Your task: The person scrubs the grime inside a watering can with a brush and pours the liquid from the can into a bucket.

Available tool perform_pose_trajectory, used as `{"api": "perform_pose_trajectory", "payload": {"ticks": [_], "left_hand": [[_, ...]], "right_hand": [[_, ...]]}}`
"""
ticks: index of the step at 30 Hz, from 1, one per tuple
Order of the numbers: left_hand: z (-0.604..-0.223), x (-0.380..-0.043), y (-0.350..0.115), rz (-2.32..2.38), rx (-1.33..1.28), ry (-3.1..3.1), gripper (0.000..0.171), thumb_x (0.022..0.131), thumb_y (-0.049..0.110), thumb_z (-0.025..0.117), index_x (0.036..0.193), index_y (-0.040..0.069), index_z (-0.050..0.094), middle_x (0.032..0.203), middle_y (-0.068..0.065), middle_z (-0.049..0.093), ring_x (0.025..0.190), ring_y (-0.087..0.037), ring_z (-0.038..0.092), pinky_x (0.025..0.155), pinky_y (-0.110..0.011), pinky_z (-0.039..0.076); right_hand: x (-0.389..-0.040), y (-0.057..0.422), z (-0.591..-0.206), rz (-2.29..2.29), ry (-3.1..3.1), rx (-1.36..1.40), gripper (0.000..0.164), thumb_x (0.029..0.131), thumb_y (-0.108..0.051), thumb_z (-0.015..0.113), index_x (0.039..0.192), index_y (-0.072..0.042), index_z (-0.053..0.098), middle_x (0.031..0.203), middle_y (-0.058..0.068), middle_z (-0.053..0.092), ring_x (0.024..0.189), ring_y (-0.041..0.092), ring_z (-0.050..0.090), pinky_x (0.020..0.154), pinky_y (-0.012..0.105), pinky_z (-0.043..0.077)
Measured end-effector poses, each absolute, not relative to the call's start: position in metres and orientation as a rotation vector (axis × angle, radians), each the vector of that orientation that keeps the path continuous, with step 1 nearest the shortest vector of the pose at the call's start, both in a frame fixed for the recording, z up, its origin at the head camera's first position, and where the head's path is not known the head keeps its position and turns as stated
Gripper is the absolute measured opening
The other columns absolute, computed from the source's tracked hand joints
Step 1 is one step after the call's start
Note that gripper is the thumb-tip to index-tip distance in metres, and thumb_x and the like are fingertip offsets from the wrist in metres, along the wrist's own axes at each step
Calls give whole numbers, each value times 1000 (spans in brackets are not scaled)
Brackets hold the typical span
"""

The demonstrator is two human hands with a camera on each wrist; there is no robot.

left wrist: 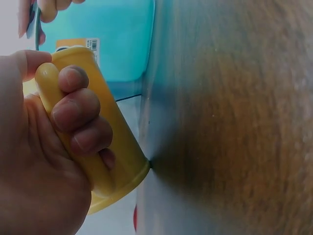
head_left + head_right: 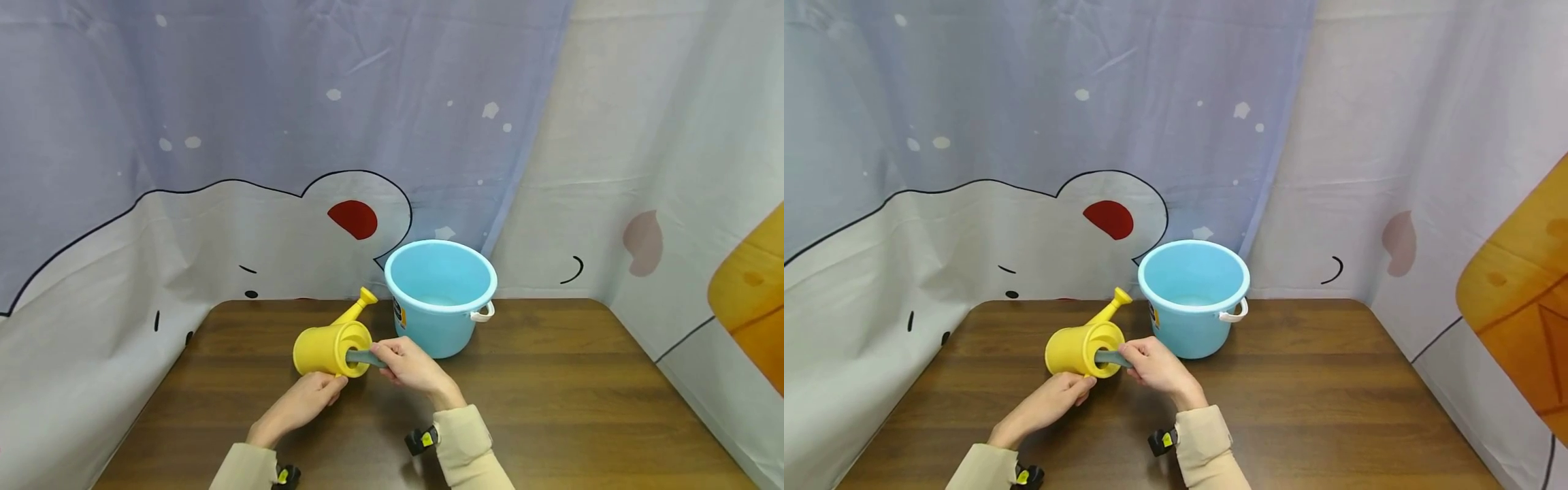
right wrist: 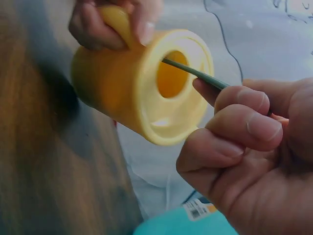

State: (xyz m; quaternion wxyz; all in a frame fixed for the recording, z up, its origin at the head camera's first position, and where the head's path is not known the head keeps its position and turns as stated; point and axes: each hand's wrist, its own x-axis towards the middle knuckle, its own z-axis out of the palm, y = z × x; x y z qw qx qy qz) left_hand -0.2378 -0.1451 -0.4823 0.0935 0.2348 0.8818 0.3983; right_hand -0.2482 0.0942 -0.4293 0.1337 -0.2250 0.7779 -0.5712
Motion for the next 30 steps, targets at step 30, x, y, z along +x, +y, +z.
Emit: {"api": "perform_pose_trajectory", "payload": {"ticks": [30], "left_hand": [[-483,-238,-146,1177,695,2630,56,104,42,41,62,9,54,54,10,39,47,-6,33,48,-23,30]], "right_hand": [[-248,114,-423,-1514,2309,-751,40,104,-26,49,72,-4,53,55,-1,38,45,11,32,45,24,27]]}}
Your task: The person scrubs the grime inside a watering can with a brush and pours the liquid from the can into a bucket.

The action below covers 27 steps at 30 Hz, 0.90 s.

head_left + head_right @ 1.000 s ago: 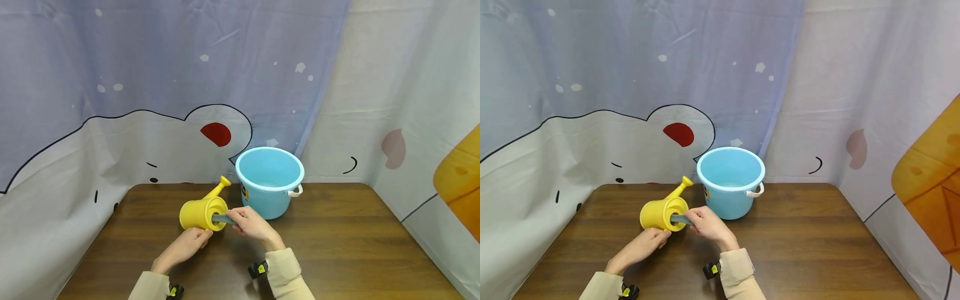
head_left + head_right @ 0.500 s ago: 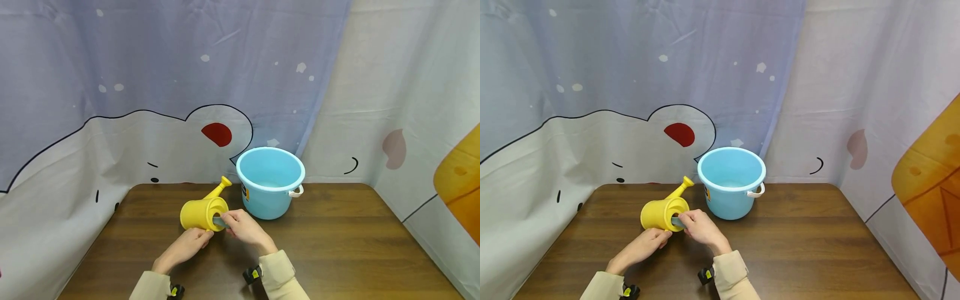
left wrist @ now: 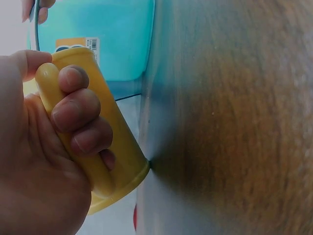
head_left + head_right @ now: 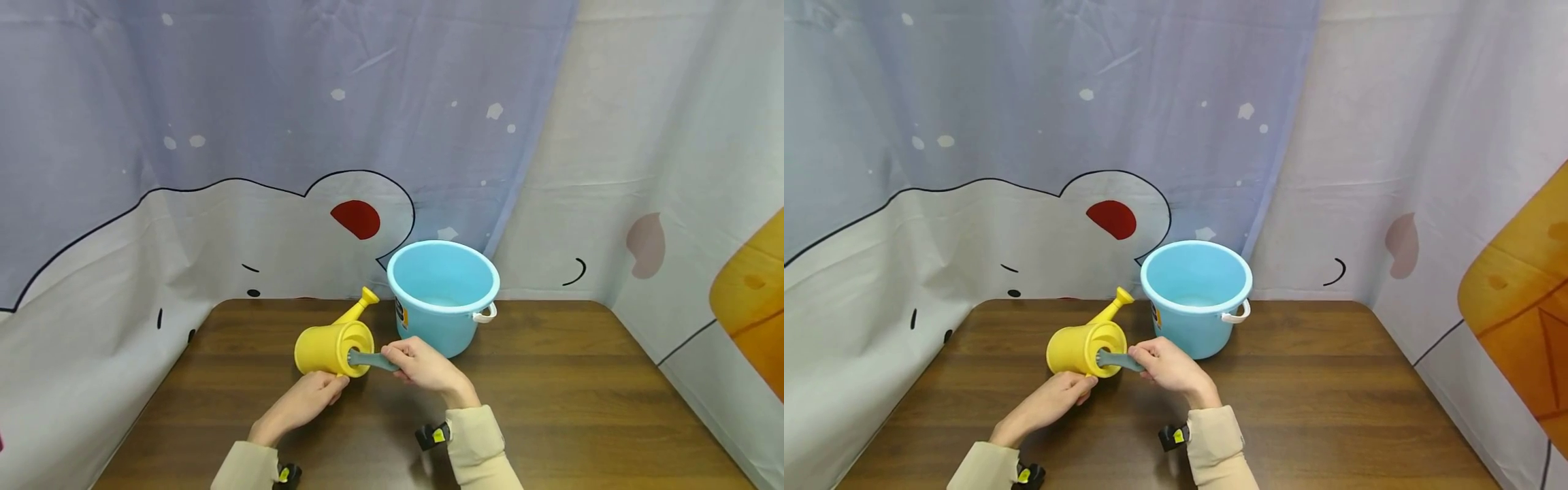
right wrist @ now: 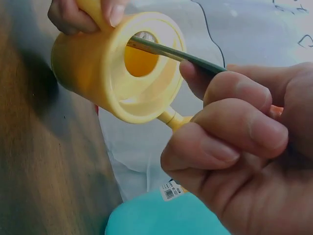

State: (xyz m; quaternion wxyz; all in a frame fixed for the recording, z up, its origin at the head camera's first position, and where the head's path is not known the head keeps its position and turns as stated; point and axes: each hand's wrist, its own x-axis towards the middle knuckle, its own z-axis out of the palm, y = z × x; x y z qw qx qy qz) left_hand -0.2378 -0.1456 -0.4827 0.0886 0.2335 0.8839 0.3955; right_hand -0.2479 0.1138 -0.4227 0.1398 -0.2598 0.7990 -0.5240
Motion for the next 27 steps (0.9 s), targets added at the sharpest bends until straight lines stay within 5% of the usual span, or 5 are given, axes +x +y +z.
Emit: {"api": "perform_pose_trajectory", "payload": {"ticks": [5,12,20,27], "left_hand": [[-484,-239,-146,1178,707,2636,54,105,43,41,61,13,53,53,10,39,47,-5,33,48,-23,30],[-483,-238,-145,1175,709,2645,55,105,41,41,62,10,54,53,10,39,47,-5,33,48,-23,30],[-483,-237,-143,1167,703,2647,55,104,44,41,60,13,52,53,11,38,47,-5,32,47,-23,29],[-484,-237,-144,1165,708,2650,57,105,43,41,62,7,54,53,10,38,46,-5,32,48,-23,29]], "right_hand": [[-248,111,-424,-1553,2269,-699,40,105,-24,47,71,-3,50,55,-1,38,46,11,32,46,24,28],[-248,92,-432,-1645,2257,-609,40,105,-20,47,82,13,51,54,-1,39,43,10,31,43,23,26],[-247,71,-445,-1716,2254,-578,35,104,-17,47,74,1,52,55,1,44,45,11,38,45,24,31],[-249,81,-443,-1665,2214,-627,35,104,-20,48,78,3,54,57,2,44,47,12,39,47,25,32]]}}
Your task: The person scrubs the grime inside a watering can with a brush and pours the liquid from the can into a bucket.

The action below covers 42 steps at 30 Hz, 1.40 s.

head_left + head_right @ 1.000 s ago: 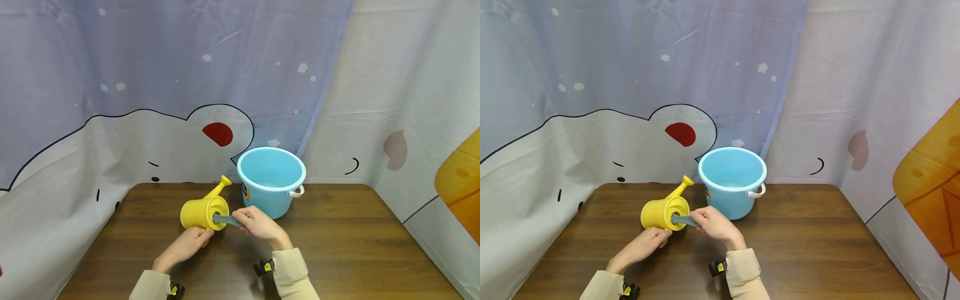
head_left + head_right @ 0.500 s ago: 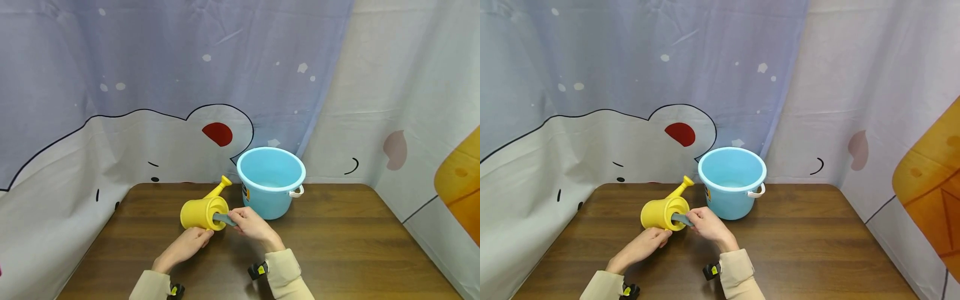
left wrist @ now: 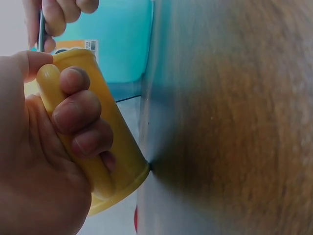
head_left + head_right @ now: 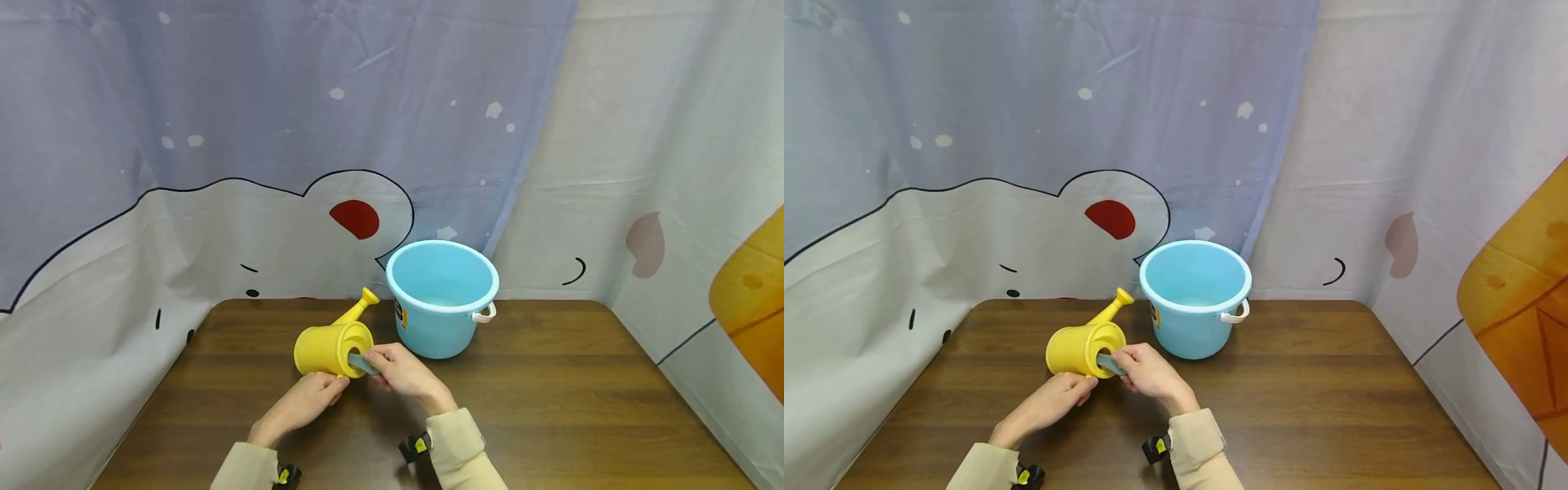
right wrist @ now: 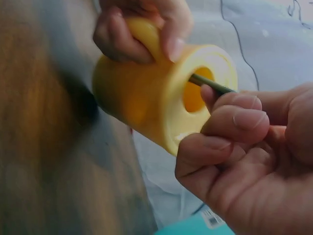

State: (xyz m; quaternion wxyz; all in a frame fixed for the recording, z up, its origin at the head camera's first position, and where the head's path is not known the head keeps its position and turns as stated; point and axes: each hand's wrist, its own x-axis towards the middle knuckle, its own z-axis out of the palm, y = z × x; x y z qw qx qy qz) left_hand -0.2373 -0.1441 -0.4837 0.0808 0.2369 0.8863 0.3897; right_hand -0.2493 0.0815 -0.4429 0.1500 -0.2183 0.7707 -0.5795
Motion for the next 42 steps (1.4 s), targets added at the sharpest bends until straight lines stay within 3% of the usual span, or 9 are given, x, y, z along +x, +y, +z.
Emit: {"api": "perform_pose_trajectory", "payload": {"ticks": [6,12,16,29,35,42], "left_hand": [[-484,-237,-145,1159,702,2643,60,104,44,41,66,1,57,53,9,38,46,-6,32,48,-24,30],[-485,-238,-144,1151,711,2648,57,105,43,41,63,6,55,53,10,38,47,-5,32,47,-23,29],[-486,-238,-144,1147,714,2667,56,104,43,41,61,10,53,53,10,38,47,-5,33,48,-23,30],[-487,-237,-143,1133,713,2686,59,104,45,41,62,7,55,52,11,39,46,-5,33,47,-23,30],[-487,-238,-143,1154,721,2653,58,103,48,40,61,10,53,53,10,39,46,-5,32,47,-24,29],[-486,-238,-143,1149,729,2665,56,104,46,41,60,13,52,52,10,39,46,-4,33,47,-24,30]], "right_hand": [[-249,104,-432,-1599,2193,-698,31,104,-19,48,80,-3,58,58,2,44,47,12,39,48,25,34],[-250,118,-429,-1582,2137,-694,31,105,-17,47,83,1,58,58,2,42,47,13,38,48,25,34],[-251,111,-432,-1605,2108,-670,28,104,-14,48,87,7,56,59,1,43,48,12,39,48,25,36],[-244,72,-441,-1787,2071,-493,26,101,-11,51,81,6,55,60,3,47,50,13,42,52,28,36],[-245,80,-441,-1739,2074,-568,25,102,-11,51,87,8,56,61,4,46,51,14,42,53,30,36],[-249,96,-437,-1705,2002,-650,23,102,-12,50,85,1,56,61,3,46,51,13,42,52,28,37]]}}
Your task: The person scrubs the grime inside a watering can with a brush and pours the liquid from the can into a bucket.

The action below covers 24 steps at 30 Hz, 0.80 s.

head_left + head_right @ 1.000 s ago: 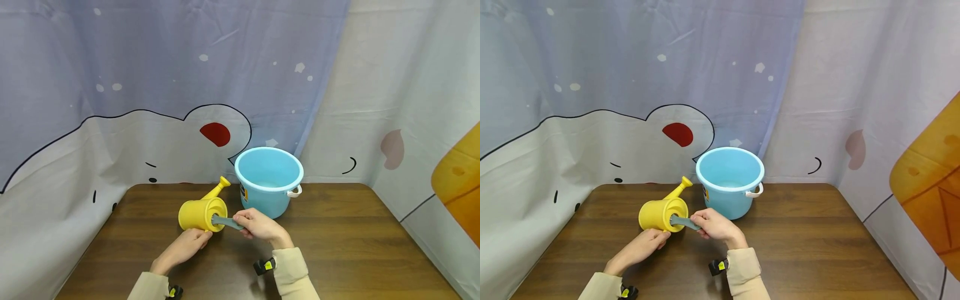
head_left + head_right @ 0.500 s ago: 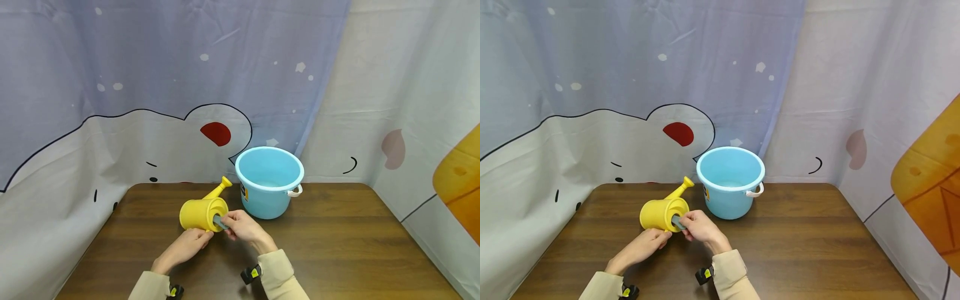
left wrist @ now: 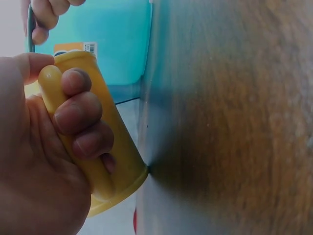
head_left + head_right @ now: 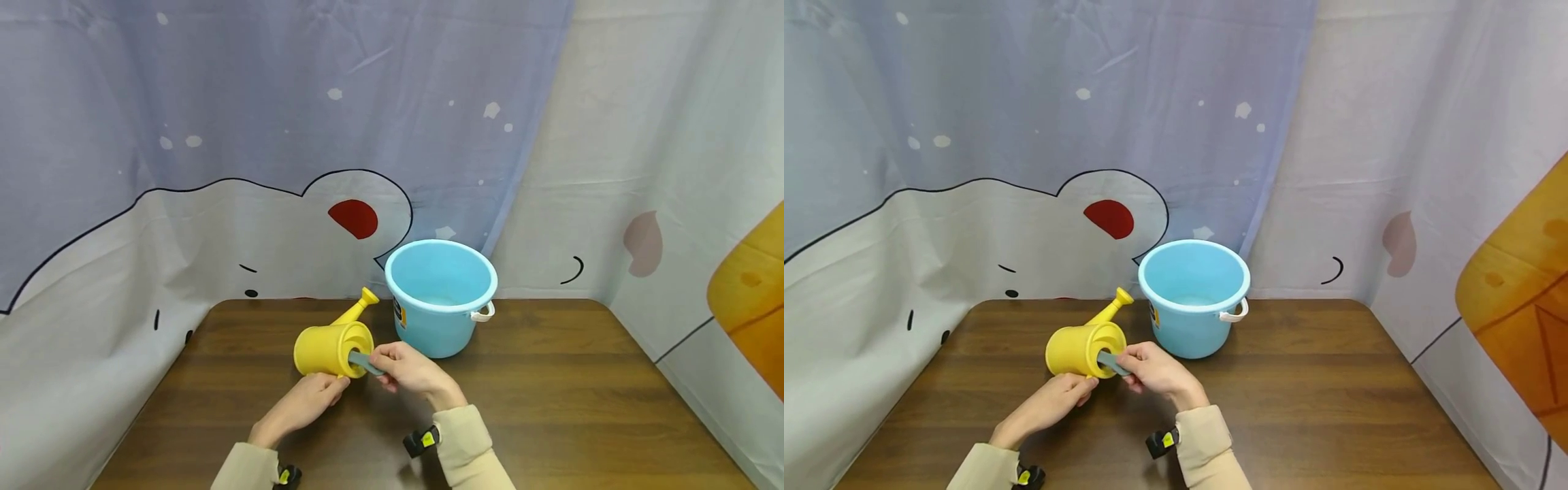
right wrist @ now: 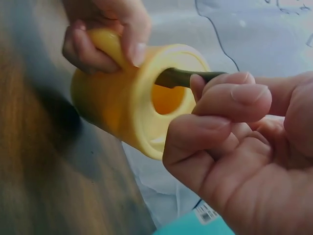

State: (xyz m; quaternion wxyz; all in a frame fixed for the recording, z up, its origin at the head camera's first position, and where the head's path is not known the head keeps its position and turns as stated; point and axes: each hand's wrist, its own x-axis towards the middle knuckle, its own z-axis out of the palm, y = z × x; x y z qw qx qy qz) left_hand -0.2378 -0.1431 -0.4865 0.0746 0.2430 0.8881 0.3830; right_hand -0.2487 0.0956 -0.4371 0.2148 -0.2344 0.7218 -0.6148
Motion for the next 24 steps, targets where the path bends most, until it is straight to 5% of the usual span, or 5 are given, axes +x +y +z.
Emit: {"api": "perform_pose_trajectory", "payload": {"ticks": [24], "left_hand": [[-484,-237,-141,1127,727,2668,56,104,44,40,61,12,54,53,11,39,46,-5,34,48,-23,31]], "right_hand": [[-248,76,-443,-1985,1773,-363,22,102,-8,47,92,9,54,62,3,42,49,11,38,52,25,36]]}}
